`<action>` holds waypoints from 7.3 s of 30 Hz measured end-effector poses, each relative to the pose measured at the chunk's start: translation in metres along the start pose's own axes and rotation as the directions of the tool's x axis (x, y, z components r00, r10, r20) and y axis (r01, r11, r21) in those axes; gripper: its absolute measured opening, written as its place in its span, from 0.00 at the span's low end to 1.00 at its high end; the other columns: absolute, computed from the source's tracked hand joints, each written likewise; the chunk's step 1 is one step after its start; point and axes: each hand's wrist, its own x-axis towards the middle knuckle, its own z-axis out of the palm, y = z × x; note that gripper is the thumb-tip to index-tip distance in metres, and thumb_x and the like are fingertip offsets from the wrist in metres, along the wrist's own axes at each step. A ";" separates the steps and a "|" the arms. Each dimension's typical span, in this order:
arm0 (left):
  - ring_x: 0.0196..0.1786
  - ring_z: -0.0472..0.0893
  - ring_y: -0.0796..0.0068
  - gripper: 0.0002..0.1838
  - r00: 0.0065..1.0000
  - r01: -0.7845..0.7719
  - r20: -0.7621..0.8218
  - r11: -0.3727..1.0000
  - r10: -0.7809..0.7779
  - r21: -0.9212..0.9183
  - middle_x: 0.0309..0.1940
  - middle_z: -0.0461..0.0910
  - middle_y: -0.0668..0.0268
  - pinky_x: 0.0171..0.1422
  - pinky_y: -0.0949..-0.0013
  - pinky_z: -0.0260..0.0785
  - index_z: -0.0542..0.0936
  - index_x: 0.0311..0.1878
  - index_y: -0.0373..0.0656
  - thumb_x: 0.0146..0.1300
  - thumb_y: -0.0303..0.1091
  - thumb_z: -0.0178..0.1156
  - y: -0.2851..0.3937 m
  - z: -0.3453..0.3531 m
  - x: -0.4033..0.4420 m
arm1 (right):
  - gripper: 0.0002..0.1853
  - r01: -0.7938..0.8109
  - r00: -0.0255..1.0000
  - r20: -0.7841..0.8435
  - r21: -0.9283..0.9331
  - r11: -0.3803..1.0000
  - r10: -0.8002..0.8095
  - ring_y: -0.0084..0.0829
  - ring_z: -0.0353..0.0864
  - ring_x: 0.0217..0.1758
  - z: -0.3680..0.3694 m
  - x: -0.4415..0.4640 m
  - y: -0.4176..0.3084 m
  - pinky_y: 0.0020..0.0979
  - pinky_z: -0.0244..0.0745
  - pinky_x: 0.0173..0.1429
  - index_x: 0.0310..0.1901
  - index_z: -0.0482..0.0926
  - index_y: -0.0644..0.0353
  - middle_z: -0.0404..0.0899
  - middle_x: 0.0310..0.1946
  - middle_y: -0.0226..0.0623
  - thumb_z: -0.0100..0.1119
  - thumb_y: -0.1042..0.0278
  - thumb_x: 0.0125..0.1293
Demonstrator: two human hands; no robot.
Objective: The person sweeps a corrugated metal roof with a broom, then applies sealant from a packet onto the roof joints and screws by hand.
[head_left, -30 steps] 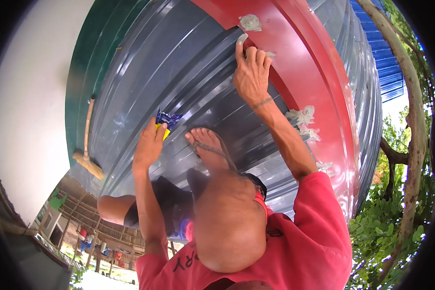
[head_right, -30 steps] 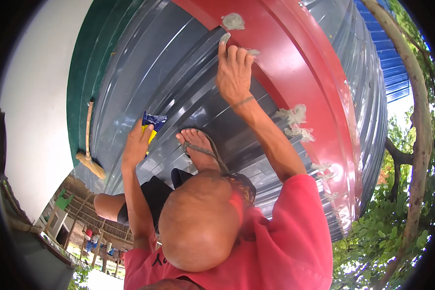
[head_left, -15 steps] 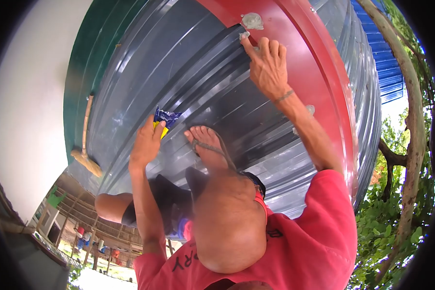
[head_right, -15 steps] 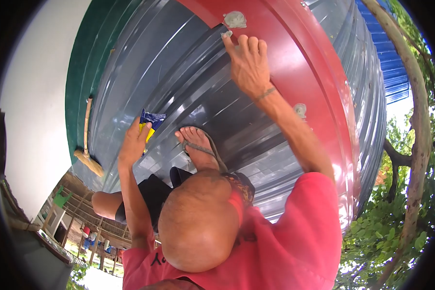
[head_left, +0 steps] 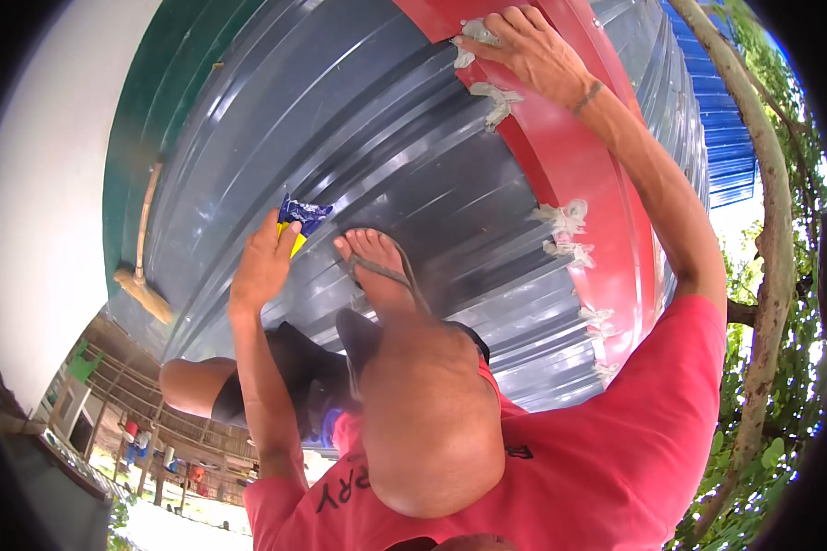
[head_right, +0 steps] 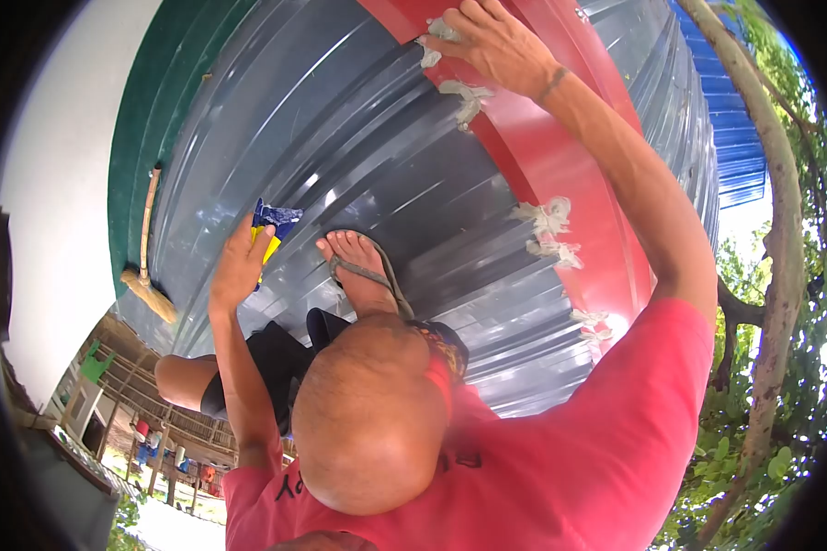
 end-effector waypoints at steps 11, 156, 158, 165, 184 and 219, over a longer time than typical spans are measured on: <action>0.49 0.80 0.33 0.19 0.999 0.026 0.022 1.000 -0.027 0.017 0.41 0.82 0.40 0.53 0.46 0.69 0.74 0.55 0.33 0.77 0.43 0.52 -0.005 -0.001 -0.001 | 0.26 0.189 0.980 -0.025 -0.222 0.956 -0.200 0.30 0.69 0.55 0.012 0.013 0.024 0.39 0.63 0.64 0.68 0.76 0.38 0.72 0.48 0.24 0.53 0.57 0.68; 0.39 0.86 0.74 0.17 0.995 -0.101 -0.060 0.849 0.082 -0.518 0.41 0.86 0.59 0.40 0.70 0.79 0.76 0.56 0.38 0.82 0.43 0.48 0.007 0.022 0.067 | 0.36 -0.870 0.454 -0.397 -0.005 0.492 0.798 0.43 0.72 0.54 -0.065 -0.066 -0.012 0.48 0.67 0.62 0.73 0.70 0.53 0.77 0.50 0.40 0.58 0.75 0.60; 0.35 0.82 0.79 0.17 0.994 -0.099 -0.077 0.874 0.071 -0.476 0.36 0.83 0.65 0.37 0.72 0.75 0.77 0.52 0.39 0.82 0.45 0.50 0.028 0.022 0.062 | 0.28 -0.859 0.161 -0.612 0.299 0.415 0.774 0.42 0.75 0.51 -0.067 -0.084 -0.012 0.45 0.70 0.57 0.66 0.76 0.59 0.80 0.48 0.43 0.53 0.77 0.62; 0.38 0.82 0.60 0.21 0.951 -0.255 -0.228 0.944 0.207 -0.207 0.36 0.85 0.52 0.49 0.60 0.74 0.77 0.60 0.37 0.81 0.46 0.51 0.058 0.028 0.061 | 0.32 -0.297 0.471 0.298 0.940 -0.169 0.830 0.43 0.69 0.66 -0.063 0.006 -0.175 0.40 0.65 0.72 0.72 0.74 0.53 0.75 0.58 0.46 0.50 0.79 0.64; 0.29 0.76 0.61 0.20 0.945 -0.298 -0.180 0.946 0.273 -0.130 0.28 0.78 0.53 0.38 0.59 0.71 0.77 0.54 0.38 0.82 0.46 0.47 0.079 0.020 0.035 | 0.52 0.131 0.530 0.578 0.668 -0.733 0.621 0.25 0.81 0.47 -0.067 0.063 -0.207 0.28 0.80 0.52 0.83 0.38 0.61 0.80 0.46 0.41 0.63 0.82 0.66; 0.32 0.77 0.39 0.17 0.935 -0.342 -0.122 0.937 0.332 -0.073 0.26 0.77 0.45 0.38 0.50 0.68 0.77 0.51 0.38 0.81 0.45 0.49 0.082 0.013 0.022 | 0.18 0.157 0.790 0.523 0.333 -0.930 0.321 0.26 0.78 0.54 -0.063 0.039 -0.185 0.30 0.68 0.65 0.56 0.82 0.68 0.85 0.48 0.35 0.54 0.70 0.68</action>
